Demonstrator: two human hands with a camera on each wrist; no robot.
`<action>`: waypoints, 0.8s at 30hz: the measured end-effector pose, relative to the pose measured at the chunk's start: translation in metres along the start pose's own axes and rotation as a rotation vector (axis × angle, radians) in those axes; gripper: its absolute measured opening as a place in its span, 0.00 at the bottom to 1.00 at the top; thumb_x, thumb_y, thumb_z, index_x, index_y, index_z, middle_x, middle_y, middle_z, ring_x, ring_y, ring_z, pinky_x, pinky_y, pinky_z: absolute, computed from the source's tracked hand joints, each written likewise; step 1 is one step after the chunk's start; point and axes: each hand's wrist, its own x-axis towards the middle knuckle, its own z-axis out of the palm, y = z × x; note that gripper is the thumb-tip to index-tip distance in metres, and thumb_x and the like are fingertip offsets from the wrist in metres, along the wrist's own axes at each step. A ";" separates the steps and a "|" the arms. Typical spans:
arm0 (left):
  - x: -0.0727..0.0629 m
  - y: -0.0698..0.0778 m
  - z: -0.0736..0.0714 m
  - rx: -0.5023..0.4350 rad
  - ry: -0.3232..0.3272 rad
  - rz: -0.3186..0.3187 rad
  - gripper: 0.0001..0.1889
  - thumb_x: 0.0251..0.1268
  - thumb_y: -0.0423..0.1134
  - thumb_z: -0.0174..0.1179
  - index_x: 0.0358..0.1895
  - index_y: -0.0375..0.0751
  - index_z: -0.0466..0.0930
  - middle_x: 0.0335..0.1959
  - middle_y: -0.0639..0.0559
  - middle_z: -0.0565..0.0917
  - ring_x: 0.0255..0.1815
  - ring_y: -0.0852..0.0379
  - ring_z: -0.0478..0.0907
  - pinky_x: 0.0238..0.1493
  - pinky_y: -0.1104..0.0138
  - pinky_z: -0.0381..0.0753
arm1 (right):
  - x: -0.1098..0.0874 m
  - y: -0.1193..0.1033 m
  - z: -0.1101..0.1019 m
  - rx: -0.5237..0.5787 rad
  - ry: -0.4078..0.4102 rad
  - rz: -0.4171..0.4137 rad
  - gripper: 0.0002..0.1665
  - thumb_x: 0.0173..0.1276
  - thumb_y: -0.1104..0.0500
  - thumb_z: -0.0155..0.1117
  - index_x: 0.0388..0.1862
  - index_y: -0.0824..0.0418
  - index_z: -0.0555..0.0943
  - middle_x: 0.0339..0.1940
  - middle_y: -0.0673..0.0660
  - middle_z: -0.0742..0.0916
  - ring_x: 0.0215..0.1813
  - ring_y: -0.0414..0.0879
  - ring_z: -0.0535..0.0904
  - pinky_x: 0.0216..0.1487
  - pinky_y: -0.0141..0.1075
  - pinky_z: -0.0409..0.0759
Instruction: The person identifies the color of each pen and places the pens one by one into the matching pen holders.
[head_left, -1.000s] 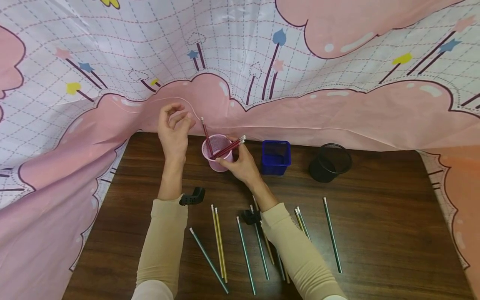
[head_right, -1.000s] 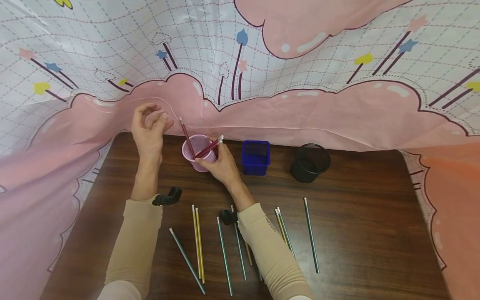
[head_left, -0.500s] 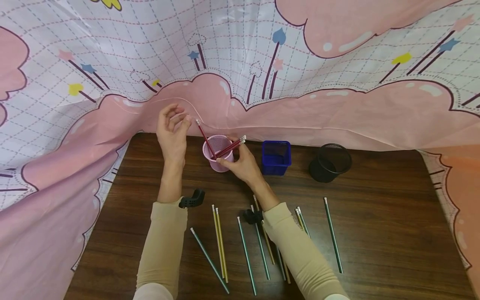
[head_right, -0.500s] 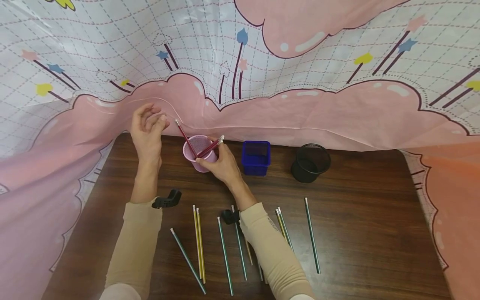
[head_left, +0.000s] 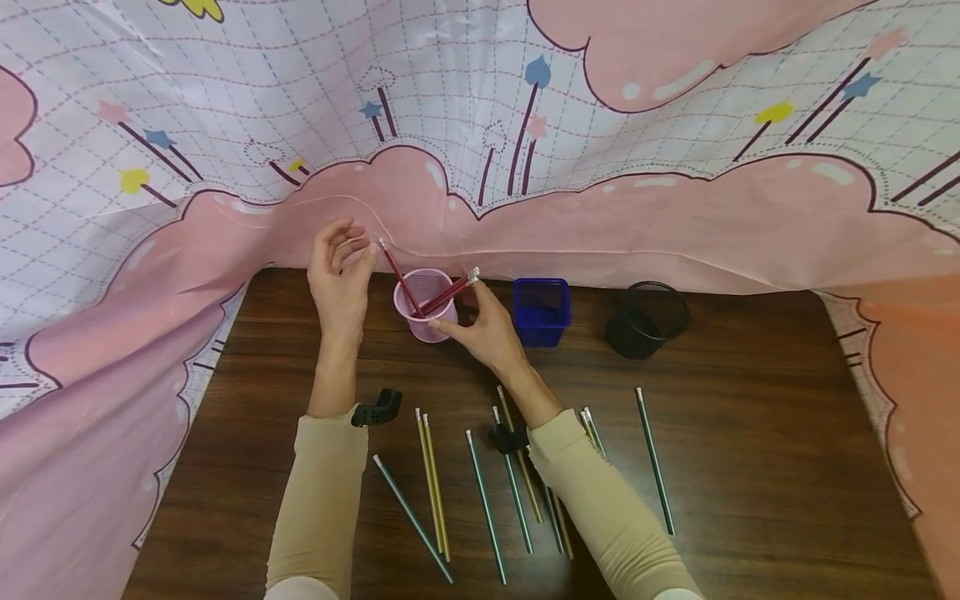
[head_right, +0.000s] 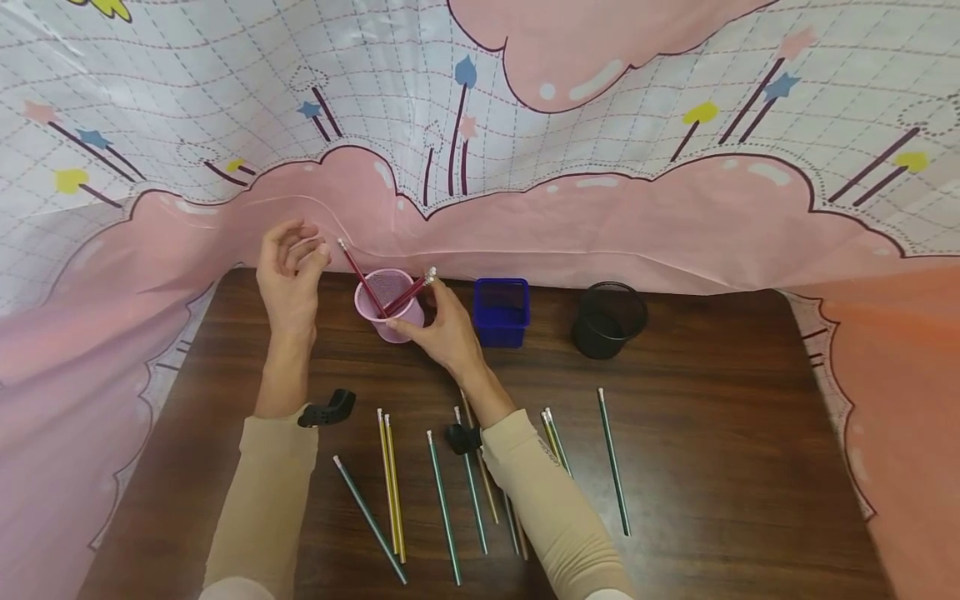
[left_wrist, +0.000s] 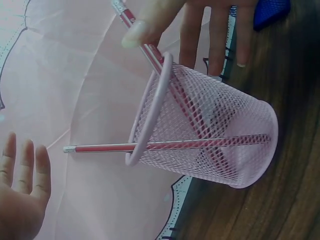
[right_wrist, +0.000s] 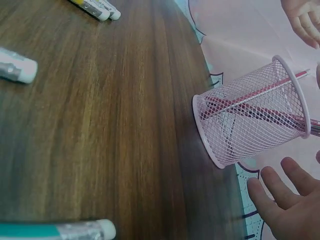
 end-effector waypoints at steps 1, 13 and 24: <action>-0.002 0.001 0.000 0.007 -0.005 -0.005 0.21 0.59 0.22 0.64 0.57 0.36 0.77 0.50 0.38 0.79 0.53 0.38 0.76 0.49 0.66 0.79 | -0.001 0.000 0.000 -0.001 -0.002 0.002 0.53 0.55 0.46 0.80 0.76 0.54 0.64 0.62 0.56 0.80 0.61 0.55 0.78 0.53 0.49 0.81; -0.010 0.005 0.000 0.006 -0.004 -0.024 0.21 0.58 0.23 0.66 0.56 0.36 0.78 0.50 0.36 0.80 0.53 0.35 0.75 0.45 0.68 0.79 | -0.010 -0.002 -0.006 0.026 0.001 0.023 0.50 0.57 0.45 0.78 0.74 0.55 0.66 0.64 0.56 0.79 0.61 0.58 0.77 0.57 0.51 0.80; -0.016 -0.012 -0.019 0.016 0.033 -0.059 0.23 0.58 0.24 0.68 0.58 0.40 0.78 0.51 0.40 0.81 0.54 0.37 0.75 0.45 0.68 0.78 | -0.021 -0.024 -0.025 0.073 -0.018 0.065 0.57 0.58 0.49 0.78 0.80 0.51 0.56 0.73 0.57 0.72 0.65 0.54 0.76 0.59 0.43 0.80</action>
